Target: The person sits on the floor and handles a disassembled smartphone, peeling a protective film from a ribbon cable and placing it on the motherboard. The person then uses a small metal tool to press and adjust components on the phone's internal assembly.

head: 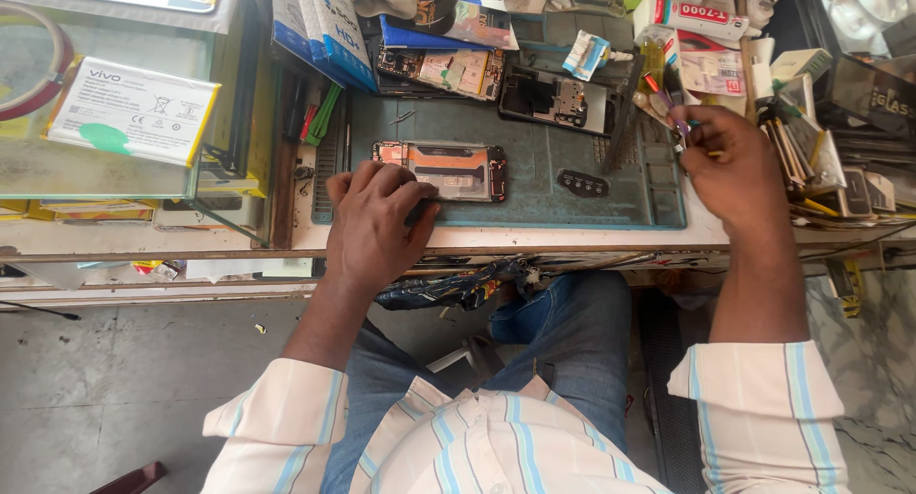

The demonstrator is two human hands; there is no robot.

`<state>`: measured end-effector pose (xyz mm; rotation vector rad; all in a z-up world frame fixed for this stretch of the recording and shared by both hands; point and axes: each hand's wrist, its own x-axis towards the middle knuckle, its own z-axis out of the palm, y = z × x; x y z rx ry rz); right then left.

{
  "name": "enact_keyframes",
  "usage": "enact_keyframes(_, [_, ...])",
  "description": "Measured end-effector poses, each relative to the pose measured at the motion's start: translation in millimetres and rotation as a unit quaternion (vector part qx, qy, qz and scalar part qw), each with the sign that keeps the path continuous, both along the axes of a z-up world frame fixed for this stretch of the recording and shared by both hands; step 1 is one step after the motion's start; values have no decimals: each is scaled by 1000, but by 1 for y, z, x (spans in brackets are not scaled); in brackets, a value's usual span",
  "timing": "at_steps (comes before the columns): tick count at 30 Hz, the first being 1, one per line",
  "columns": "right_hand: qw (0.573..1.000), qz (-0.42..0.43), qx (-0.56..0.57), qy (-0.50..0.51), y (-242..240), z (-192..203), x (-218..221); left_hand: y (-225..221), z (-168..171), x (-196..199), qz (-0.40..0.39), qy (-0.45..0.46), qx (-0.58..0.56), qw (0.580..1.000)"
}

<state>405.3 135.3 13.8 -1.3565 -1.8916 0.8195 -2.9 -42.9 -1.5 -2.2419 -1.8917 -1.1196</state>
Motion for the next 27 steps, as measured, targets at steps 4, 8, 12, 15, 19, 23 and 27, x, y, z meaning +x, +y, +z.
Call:
enact_keyframes(4, [983,154,-8,103,-12,11,-59,2,-2,1,0,-24,1,1000])
enact_keyframes(8, [966,209,-6,-149,-28,26,-130,2,-4,-3,-2,-40,0,999])
enact_keyframes(12, [910,351,128,-182,-30,39,-170,5,-6,-3,-3,-52,-5,999])
enact_keyframes(15, [882,400,144,-201,-25,42,-181,6,-6,-5,-4,-51,-24,998])
enact_keyframes(19, [865,442,105,-215,-19,38,-188,7,-8,-4,1,-30,-73,997])
enact_keyframes(23, [871,445,85,-193,-20,32,-198,7,-7,-4,3,-13,-78,997])
enact_keyframes(27, [866,452,98,-191,-22,25,-215,8,-2,-4,1,-21,-88,996])
